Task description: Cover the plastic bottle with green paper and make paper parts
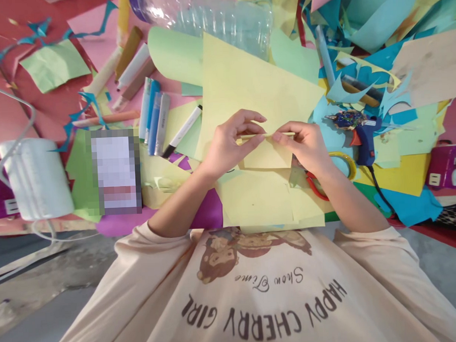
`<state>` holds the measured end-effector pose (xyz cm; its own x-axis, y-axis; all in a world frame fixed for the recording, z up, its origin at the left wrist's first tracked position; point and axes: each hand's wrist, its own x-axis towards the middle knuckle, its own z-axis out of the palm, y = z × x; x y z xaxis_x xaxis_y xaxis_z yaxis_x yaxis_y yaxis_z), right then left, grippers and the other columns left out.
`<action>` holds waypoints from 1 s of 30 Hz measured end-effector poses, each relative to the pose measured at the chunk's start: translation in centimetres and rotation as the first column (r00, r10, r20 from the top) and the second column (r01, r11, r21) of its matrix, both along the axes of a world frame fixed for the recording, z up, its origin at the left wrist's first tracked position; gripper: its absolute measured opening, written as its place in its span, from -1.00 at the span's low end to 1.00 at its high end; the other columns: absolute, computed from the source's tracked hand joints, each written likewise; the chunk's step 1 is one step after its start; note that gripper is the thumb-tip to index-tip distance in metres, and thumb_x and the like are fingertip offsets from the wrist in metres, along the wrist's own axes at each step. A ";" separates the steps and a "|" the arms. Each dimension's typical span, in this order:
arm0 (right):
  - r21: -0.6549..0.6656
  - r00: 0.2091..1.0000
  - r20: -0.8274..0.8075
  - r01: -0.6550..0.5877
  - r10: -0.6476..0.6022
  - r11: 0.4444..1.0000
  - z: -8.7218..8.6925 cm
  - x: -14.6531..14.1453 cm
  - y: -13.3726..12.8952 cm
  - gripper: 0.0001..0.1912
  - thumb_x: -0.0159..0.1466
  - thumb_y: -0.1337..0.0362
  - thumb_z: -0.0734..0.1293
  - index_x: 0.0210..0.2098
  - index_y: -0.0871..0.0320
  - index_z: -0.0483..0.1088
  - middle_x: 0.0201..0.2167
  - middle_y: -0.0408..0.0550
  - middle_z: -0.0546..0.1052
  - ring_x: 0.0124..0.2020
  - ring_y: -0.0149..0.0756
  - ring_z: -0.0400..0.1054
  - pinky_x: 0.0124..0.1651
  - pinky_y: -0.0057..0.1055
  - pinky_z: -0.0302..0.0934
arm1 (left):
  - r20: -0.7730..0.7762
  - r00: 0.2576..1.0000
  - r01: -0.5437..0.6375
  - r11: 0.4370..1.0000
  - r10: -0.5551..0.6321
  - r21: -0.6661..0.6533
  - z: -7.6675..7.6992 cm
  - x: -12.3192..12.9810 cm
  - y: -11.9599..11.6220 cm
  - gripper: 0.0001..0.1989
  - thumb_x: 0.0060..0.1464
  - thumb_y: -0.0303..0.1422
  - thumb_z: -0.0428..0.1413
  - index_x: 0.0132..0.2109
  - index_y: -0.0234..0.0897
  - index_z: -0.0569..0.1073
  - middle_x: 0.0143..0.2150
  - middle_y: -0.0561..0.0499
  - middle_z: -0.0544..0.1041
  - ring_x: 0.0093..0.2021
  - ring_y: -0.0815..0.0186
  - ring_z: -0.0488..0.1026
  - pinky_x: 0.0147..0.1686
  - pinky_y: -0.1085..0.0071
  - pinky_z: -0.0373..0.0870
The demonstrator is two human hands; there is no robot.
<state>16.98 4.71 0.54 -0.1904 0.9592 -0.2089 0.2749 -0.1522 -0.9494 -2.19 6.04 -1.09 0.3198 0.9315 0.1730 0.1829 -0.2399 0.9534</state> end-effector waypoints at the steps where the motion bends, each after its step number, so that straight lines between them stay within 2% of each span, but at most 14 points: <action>1: 0.009 1.000 0.008 0.010 -0.010 1.000 0.1 0.0 0.0 -0.64 0.16 -0.08 0.39 -0.45 0.11 0.48 -0.78 -0.29 0.21 -0.77 -0.53 0.07 -0.65 -0.49 -0.11 | -0.004 1.000 0.003 1.000 -0.003 -0.003 0.0 0.0 0.0 -0.82 0.12 -0.47 0.12 -0.11 -0.23 0.40 -0.16 0.03 0.58 -0.24 0.43 0.60 -0.28 0.53 0.53; 6: 0.017 0.999 0.005 0.034 -0.034 0.999 0.3 0.0 0.0 -0.68 0.13 -0.04 0.42 -0.46 0.10 0.47 -0.78 -0.30 0.23 -0.78 -0.53 0.09 -0.65 -0.49 -0.07 | -0.013 1.000 0.006 1.000 -0.006 -0.003 -0.2 -0.1 0.2 -0.86 0.16 -0.45 0.08 -0.11 -0.23 0.39 -0.10 0.01 0.57 -0.22 0.43 0.60 -0.27 0.54 0.53; 11: -0.010 0.998 -0.027 0.049 -0.049 0.999 0.3 -0.2 0.0 -0.69 0.11 -0.03 0.44 -0.45 0.10 0.47 -0.68 -0.26 0.34 -0.73 -0.55 0.10 -0.65 -0.50 -0.06 | 0.039 0.999 -0.001 1.000 0.002 -0.013 -0.4 0.0 0.2 -0.82 0.12 -0.48 0.11 -0.10 -0.22 0.39 -0.10 0.01 0.57 -0.20 0.41 0.60 -0.21 0.48 0.55; 17: -0.011 0.996 -0.057 0.063 -0.063 0.998 0.4 -0.2 0.1 -0.77 0.09 0.07 0.47 -0.42 0.10 0.49 -0.59 -0.25 0.41 -0.70 -0.58 0.07 -0.64 -0.52 -0.05 | 0.059 0.998 0.017 0.999 -0.015 -0.034 0.0 0.0 0.0 -0.78 0.08 -0.48 0.15 -0.10 -0.24 0.38 -0.23 0.04 0.57 -0.22 0.40 0.59 -0.15 0.38 0.57; 21: -0.069 0.986 -0.141 0.077 -0.086 0.995 0.1 -0.1 0.1 -0.77 0.04 0.10 0.51 -0.41 0.09 0.50 -0.59 -0.24 0.41 -0.66 -0.56 0.12 -0.64 -0.54 -0.04 | 0.074 0.995 0.065 0.997 -0.062 -0.042 -0.1 -0.1 0.0 -0.74 0.08 -0.47 0.17 -0.07 -0.22 0.37 -0.28 0.06 0.54 -0.28 0.44 0.54 -0.17 0.41 0.55; 26: -0.179 0.937 -0.309 0.110 -0.162 0.978 -0.4 -0.1 0.3 -0.79 0.04 0.13 0.50 -0.45 0.11 0.49 -0.64 -0.26 0.41 -0.67 -0.55 0.18 -0.63 -0.54 0.03 | 0.094 0.993 0.063 0.998 -0.065 0.027 -0.6 0.3 -0.3 -0.73 0.05 -0.49 0.18 -0.09 -0.19 0.37 -0.38 0.13 0.40 -0.35 0.51 0.46 -0.25 0.52 0.51; 30: -0.237 0.920 -0.318 0.156 -0.228 0.959 -0.4 -0.3 0.4 -0.70 0.00 0.10 0.52 -0.55 0.15 0.42 -0.65 -0.26 0.37 -0.64 -0.55 0.21 -0.60 -0.55 0.10 | 0.066 0.998 -0.003 0.991 -0.006 0.136 -1.2 0.9 -0.8 -0.77 0.09 -0.49 0.13 -0.10 -0.18 0.35 -0.36 0.13 0.36 -0.37 0.51 0.44 -0.28 0.52 0.50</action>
